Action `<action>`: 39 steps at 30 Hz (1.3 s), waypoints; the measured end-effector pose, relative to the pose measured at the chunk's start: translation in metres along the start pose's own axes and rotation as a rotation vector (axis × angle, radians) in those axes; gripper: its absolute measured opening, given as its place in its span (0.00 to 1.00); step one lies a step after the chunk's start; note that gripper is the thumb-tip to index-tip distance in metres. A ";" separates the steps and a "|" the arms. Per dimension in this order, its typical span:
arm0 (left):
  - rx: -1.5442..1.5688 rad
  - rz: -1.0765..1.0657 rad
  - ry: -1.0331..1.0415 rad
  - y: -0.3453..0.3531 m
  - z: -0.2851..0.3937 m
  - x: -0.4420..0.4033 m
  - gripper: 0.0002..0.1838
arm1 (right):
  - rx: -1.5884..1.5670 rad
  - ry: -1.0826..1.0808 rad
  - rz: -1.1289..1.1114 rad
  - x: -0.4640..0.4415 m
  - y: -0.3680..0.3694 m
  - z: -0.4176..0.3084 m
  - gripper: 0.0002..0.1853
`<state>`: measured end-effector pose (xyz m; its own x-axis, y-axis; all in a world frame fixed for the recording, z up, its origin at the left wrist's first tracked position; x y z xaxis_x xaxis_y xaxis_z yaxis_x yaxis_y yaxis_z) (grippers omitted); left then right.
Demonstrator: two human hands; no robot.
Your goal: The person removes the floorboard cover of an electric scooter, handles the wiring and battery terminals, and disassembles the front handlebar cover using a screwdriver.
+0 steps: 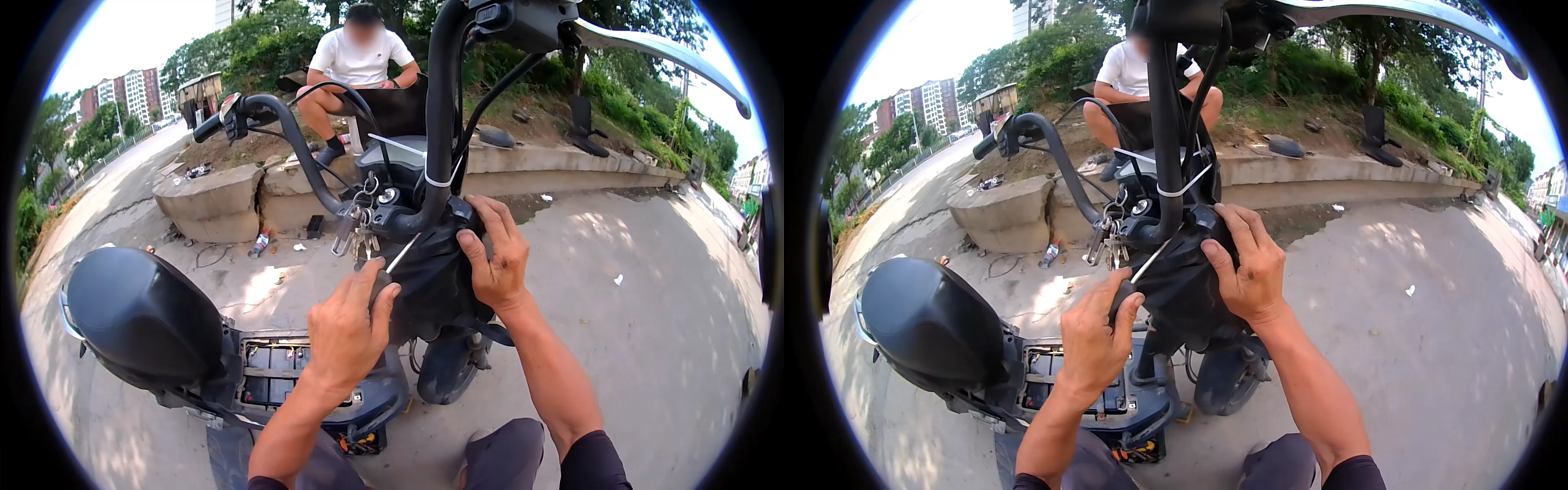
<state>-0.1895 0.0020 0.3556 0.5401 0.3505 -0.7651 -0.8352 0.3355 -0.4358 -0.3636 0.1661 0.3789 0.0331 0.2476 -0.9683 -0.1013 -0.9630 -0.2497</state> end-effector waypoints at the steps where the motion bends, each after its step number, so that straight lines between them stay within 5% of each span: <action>1: 0.001 -0.010 -0.012 -0.002 -0.002 0.000 0.18 | -0.015 -0.011 0.032 0.000 0.002 0.001 0.24; 39: 0.037 0.024 -0.049 0.007 0.009 0.001 0.17 | -0.025 0.009 0.080 -0.001 0.001 -0.001 0.23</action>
Point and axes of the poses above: each hand's wrist, its own x-axis away from the middle knuckle, its own y-axis out of the palm, z = x × y, the point moved 3 cm from there along -x, towards the middle knuckle, and after that the axes turned 11 degrees about -y, right-handed, at the moved point
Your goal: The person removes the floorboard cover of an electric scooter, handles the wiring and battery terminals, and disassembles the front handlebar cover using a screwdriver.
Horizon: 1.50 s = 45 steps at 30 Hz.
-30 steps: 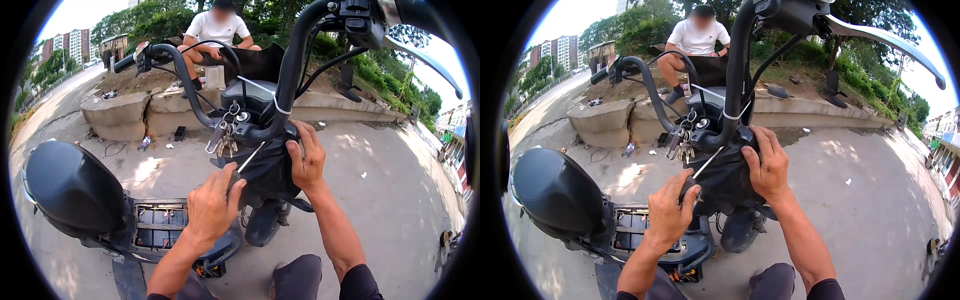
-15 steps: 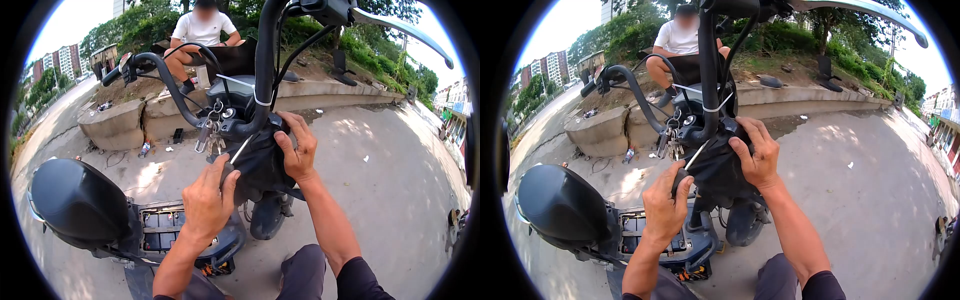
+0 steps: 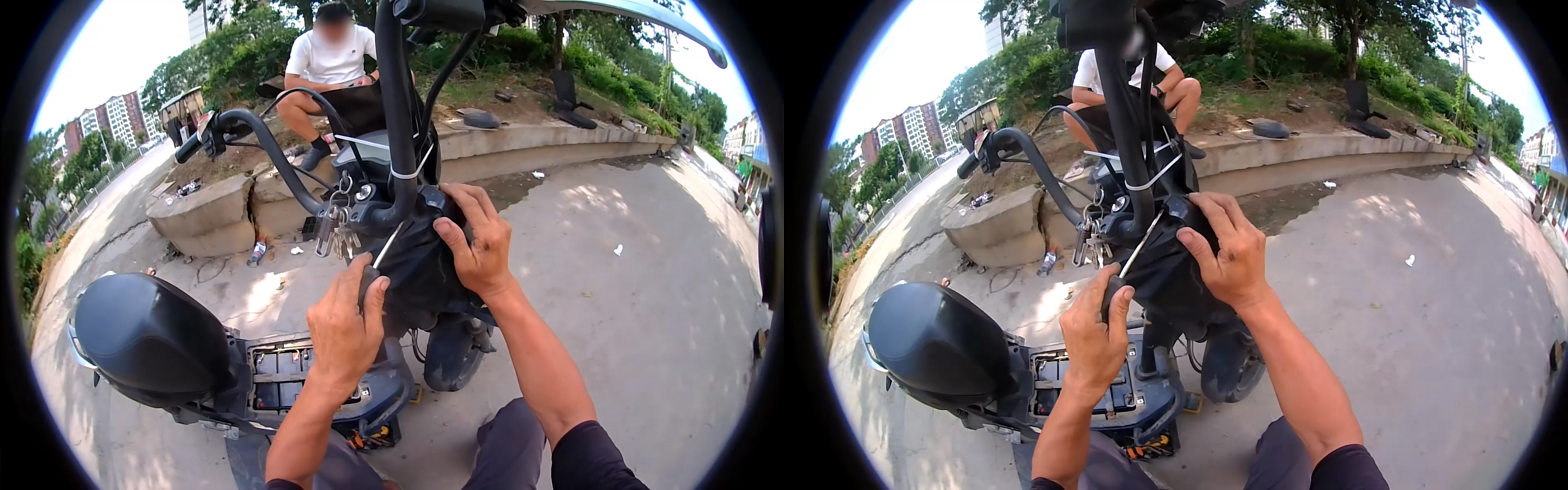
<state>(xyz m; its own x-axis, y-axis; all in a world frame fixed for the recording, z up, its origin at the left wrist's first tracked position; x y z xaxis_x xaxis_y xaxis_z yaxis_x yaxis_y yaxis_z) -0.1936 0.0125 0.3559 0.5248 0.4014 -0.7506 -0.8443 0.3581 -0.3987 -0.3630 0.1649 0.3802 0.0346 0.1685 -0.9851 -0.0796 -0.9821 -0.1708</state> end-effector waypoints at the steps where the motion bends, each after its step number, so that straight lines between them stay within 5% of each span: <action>1: 0.002 -0.013 -0.021 0.000 0.000 0.001 0.17 | 0.005 0.001 -0.001 0.000 0.000 0.000 0.23; 7: 0.000 0.039 0.066 0.003 -0.001 0.001 0.16 | 0.014 -0.001 0.002 0.000 -0.001 -0.001 0.23; 16: 0.172 -0.117 -0.280 -0.002 0.013 0.002 0.17 | 0.028 0.019 -0.004 0.000 -0.002 -0.002 0.23; 19: -0.293 0.095 0.109 -0.002 0.021 0.004 0.20 | 0.023 0.022 0.007 0.001 -0.002 -0.001 0.24; 26: -0.622 0.215 0.385 -0.007 0.025 0.002 0.22 | 0.004 0.036 0.020 0.002 -0.002 -0.001 0.24; 39: -0.191 -0.014 -0.038 -0.010 0.026 -0.004 0.14 | -0.023 0.034 -0.030 0.004 0.000 0.001 0.25; 45: 0.127 -0.153 -0.316 -0.008 0.013 -0.008 0.18 | -0.017 0.050 -0.034 0.003 -0.001 0.000 0.25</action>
Point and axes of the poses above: each hand's wrist, its own x-axis away from the middle knuckle, its own y-axis out of the palm, z = x × y, the point moved 3 cm from there along -x, towards the middle knuckle, and after that the axes turned 11 degrees about -y, right-handed, at the moved point
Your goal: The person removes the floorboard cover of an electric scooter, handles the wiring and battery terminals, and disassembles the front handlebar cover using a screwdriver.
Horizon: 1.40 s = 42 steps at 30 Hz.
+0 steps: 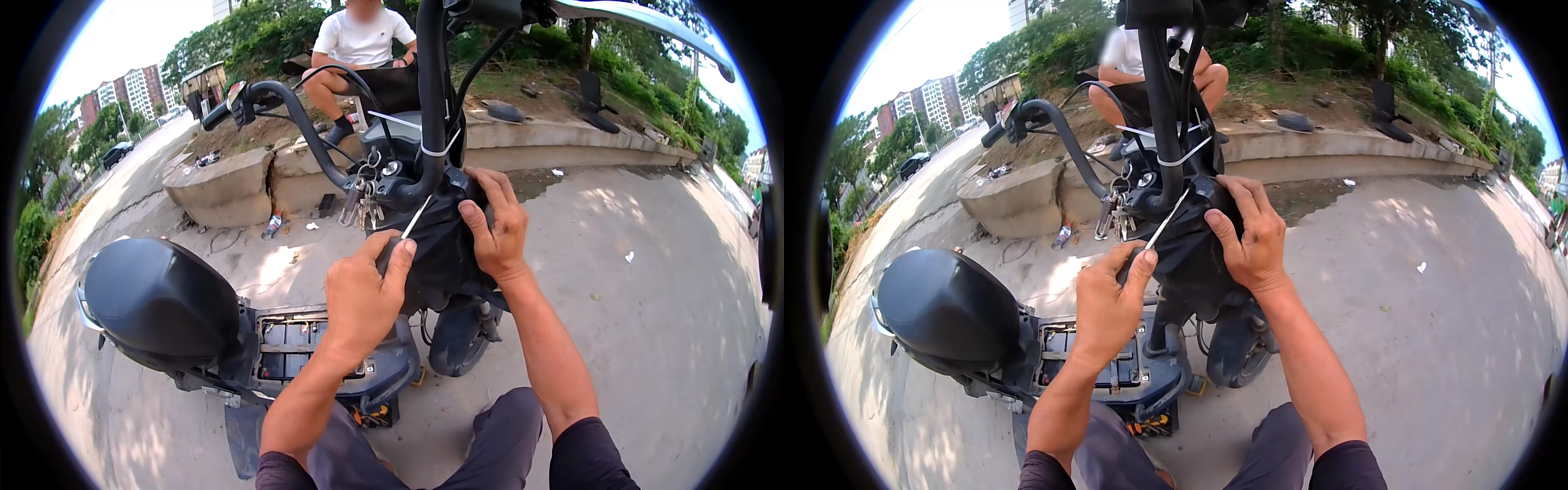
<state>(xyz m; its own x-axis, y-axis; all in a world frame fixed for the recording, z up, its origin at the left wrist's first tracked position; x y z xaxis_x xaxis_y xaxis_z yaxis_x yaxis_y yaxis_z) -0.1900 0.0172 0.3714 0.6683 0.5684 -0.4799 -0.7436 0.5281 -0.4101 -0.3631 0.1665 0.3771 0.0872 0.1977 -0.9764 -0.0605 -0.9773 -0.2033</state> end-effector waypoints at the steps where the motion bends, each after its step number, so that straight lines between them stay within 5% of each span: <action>1: 0.068 -0.032 -0.040 0.000 -0.001 -0.001 0.19 | 0.001 0.001 -0.002 0.000 0.000 0.000 0.25; 6: 0.369 -0.138 -0.197 0.003 -0.002 -0.001 0.21 | -0.003 0.005 -0.001 0.000 -0.002 0.000 0.25; 12: 0.098 0.052 0.009 0.009 -0.001 0.006 0.20 | -0.021 0.011 0.008 0.000 -0.002 -0.001 0.24; 18: -0.552 0.290 0.373 0.009 0.022 0.013 0.15 | -0.073 0.076 0.020 0.007 -0.005 0.003 0.27; 25: -0.684 0.228 0.344 0.020 0.016 -0.002 0.14 | -0.082 0.191 0.111 0.034 -0.014 0.002 0.31; 29: -0.070 -0.041 0.087 0.012 0.003 -0.016 0.20 | -0.138 0.214 0.137 0.038 -0.016 0.001 0.31; 33: 0.993 -0.524 -0.738 0.008 0.011 -0.016 0.21 | -0.110 0.282 0.136 0.037 -0.017 -0.013 0.32; 36: 0.927 -0.466 -0.694 0.008 0.018 -0.012 0.18 | -0.144 0.093 0.178 0.043 -0.026 -0.055 0.27; 37: 0.713 -0.290 -0.523 0.005 0.017 -0.015 0.17 | -0.197 0.062 0.171 0.045 -0.025 -0.069 0.24; 40: -0.054 0.170 0.031 0.004 0.034 -0.011 0.17 | -0.617 0.354 0.065 0.054 0.000 -0.080 0.19; 42: -0.326 0.231 0.183 0.007 0.041 -0.007 0.18 | -0.792 0.515 0.023 0.057 0.016 -0.074 0.17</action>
Point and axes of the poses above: each hand's wrist, its own x-axis away from the middle knuckle, its own y-axis out of the palm, z = x × y, the point moved 3 cm from there along -x, towards the middle knuckle, and after that the axes turned 11 degrees about -y, right-handed, at the moved point
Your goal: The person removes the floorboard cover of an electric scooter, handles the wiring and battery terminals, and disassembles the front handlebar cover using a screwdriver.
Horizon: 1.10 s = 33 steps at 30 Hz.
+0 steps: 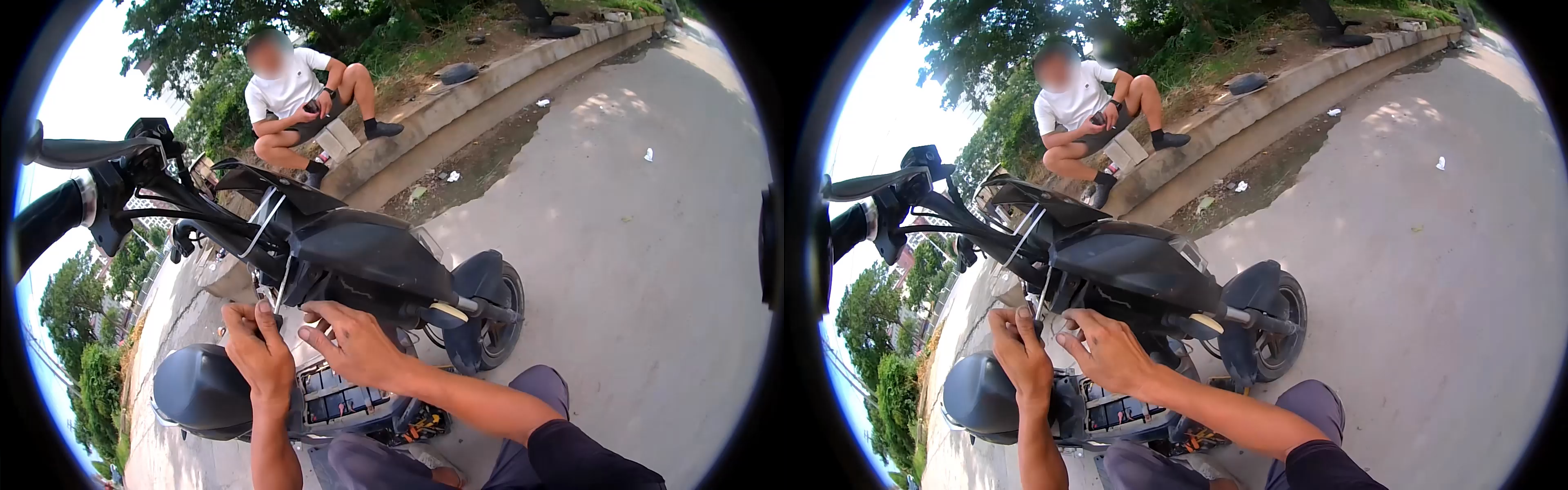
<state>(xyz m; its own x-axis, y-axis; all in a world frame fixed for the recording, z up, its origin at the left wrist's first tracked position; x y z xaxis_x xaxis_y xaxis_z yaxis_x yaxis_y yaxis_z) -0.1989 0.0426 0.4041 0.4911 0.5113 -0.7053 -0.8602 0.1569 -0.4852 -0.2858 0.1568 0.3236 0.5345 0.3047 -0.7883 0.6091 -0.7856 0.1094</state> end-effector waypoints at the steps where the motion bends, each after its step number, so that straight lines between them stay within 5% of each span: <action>1: -0.129 0.043 0.088 -0.001 0.004 0.000 0.19 | -0.035 0.019 0.004 -0.005 0.000 0.007 0.17; 2: 0.011 0.018 0.017 0.003 0.005 0.001 0.18 | -0.070 0.037 0.005 -0.010 0.002 0.012 0.17; 5: 0.761 -0.265 -0.783 0.004 -0.013 -0.003 0.17 | -0.283 0.084 -0.007 -0.020 0.011 0.014 0.17; 7: 1.155 -0.502 -1.073 0.014 -0.031 0.000 0.16 | -0.524 0.188 -0.052 -0.026 0.019 0.011 0.17; 10: 1.248 -0.530 -1.010 0.015 -0.016 0.005 0.17 | -0.806 0.397 -0.029 -0.033 0.039 0.015 0.16; 13: 1.014 -0.344 -0.867 0.011 -0.010 0.001 0.19 | -0.865 0.455 -0.014 -0.039 0.043 0.016 0.16; 17: 0.252 -0.247 -0.298 0.000 0.005 0.017 0.16 | -0.939 0.539 0.274 -0.047 0.040 0.021 0.15; 18: -0.172 -0.113 0.034 -0.007 0.025 0.028 0.17 | -0.863 0.543 0.211 -0.045 0.035 0.022 0.15; 21: -0.570 0.076 0.382 -0.011 0.015 0.049 0.22 | -0.837 0.458 0.262 -0.047 0.039 0.022 0.14; 24: -0.566 0.105 0.358 -0.010 0.001 0.043 0.19 | -0.792 0.482 0.206 -0.046 0.040 0.026 0.15; 27: -0.298 -0.195 -0.058 -0.016 -0.012 0.039 0.18 | -0.816 0.508 0.102 -0.039 0.041 0.022 0.14; 29: 0.736 -0.581 -0.788 -0.013 -0.021 0.033 0.22 | -0.866 0.560 -0.005 -0.033 0.041 0.015 0.15; 31: 1.217 -0.749 -0.960 -0.015 -0.017 0.027 0.24 | -0.890 0.515 -0.041 -0.029 0.041 0.018 0.13; 33: 1.169 -0.714 -0.893 -0.013 -0.023 0.029 0.25 | -0.818 0.458 -0.035 -0.033 0.040 0.020 0.11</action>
<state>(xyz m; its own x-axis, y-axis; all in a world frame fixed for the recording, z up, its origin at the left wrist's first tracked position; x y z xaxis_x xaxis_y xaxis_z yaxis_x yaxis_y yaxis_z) -0.1704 0.0362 0.3785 0.9385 0.2917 0.1845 -0.3409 0.8673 0.3628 -0.2908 0.1050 0.3419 0.5811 0.6401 -0.5026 0.7586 -0.2025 0.6192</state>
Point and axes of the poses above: each hand's wrist, its own x-axis away from the middle knuckle, its own y-axis out of the palm, z = x × y, the point moved 3 cm from there along -x, towards the middle knuckle, and after that the axes turned 11 degrees about -y, right-handed, at the moved point
